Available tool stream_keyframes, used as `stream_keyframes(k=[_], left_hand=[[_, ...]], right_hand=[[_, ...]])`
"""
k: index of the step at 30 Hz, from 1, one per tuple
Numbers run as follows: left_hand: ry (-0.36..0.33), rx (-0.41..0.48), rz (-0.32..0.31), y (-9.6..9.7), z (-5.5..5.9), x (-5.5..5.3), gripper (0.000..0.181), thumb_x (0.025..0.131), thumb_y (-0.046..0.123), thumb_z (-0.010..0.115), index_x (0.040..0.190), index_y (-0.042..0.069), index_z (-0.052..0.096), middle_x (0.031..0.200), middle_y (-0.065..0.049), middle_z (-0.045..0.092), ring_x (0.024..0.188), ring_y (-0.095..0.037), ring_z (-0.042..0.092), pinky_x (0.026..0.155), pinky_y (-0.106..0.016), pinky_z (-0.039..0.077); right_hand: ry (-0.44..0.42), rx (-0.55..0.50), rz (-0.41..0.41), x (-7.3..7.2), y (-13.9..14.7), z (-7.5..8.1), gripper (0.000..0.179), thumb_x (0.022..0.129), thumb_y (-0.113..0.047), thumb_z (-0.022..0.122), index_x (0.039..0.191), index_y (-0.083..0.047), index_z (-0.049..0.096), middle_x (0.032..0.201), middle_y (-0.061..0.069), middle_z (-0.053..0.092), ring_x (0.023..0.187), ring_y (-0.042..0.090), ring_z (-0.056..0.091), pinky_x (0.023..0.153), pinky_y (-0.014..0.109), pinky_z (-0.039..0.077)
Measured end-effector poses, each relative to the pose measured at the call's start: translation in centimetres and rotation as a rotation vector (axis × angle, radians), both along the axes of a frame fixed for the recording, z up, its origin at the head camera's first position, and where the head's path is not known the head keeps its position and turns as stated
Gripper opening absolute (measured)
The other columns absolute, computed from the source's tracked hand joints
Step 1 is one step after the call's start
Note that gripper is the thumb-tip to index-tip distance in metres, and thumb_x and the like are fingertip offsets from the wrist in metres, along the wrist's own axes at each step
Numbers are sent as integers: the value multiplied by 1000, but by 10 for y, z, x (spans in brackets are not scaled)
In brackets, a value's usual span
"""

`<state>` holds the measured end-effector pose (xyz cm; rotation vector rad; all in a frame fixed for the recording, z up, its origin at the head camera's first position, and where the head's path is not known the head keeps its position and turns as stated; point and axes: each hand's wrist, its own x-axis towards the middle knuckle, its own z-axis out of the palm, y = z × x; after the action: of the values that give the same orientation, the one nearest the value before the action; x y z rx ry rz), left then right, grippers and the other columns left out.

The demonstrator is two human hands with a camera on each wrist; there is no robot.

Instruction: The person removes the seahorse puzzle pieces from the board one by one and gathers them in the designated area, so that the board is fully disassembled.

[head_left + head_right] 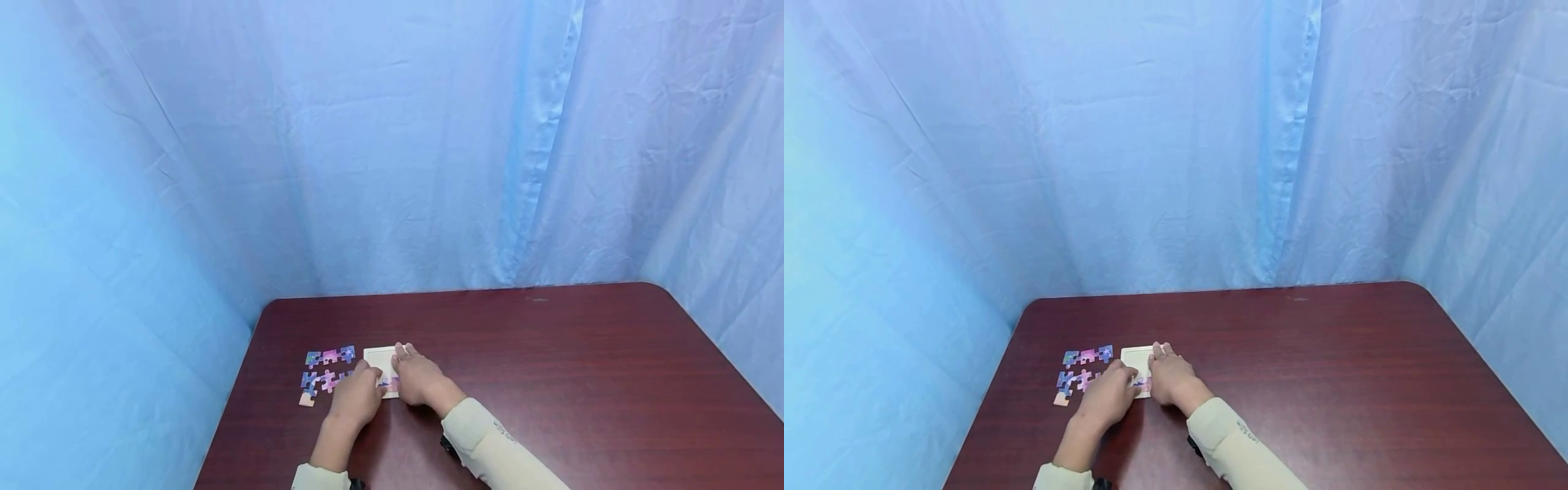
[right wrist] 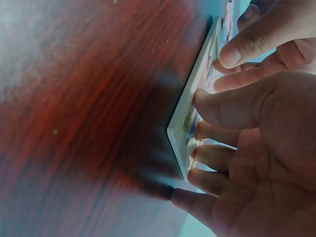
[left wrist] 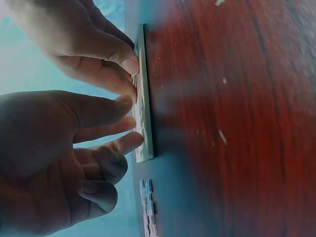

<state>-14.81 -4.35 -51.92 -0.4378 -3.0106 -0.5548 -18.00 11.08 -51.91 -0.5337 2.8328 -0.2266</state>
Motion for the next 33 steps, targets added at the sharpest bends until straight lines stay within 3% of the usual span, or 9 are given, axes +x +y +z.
stream_keyframes(k=[11, 19, 33], left_hand=[[55, -19, -11, 8, -2, -1, 13, 86, 19, 84, 88, 7, 79, 91, -9, 62, 63, -28, 65, 62, -44, 55], [111, -41, 22, 11, -2, -1, 14, 80, 18, 90, 90, 10, 83, 89, -6, 65, 68, -27, 70, 63, -40, 58], [78, -27, 36, 12, -3, -6, 18, 77, 15, 92, 89, 8, 79, 85, -5, 69, 74, -26, 73, 66, -41, 58]], right_hand=[[-18, -25, 20, 0, 2, 3, 55, 98, -16, 62, 150, 0, 56, 168, 19, 41, 158, 37, 37, 126, 44, 38], [-24, -6, 18, -1, 2, 5, 58, 94, -8, 63, 151, -1, 55, 169, 17, 40, 158, 36, 37, 125, 42, 40], [-58, 10, 23, -4, 3, 4, 63, 92, -1, 63, 154, -4, 52, 171, 16, 36, 160, 34, 35, 123, 39, 42]])
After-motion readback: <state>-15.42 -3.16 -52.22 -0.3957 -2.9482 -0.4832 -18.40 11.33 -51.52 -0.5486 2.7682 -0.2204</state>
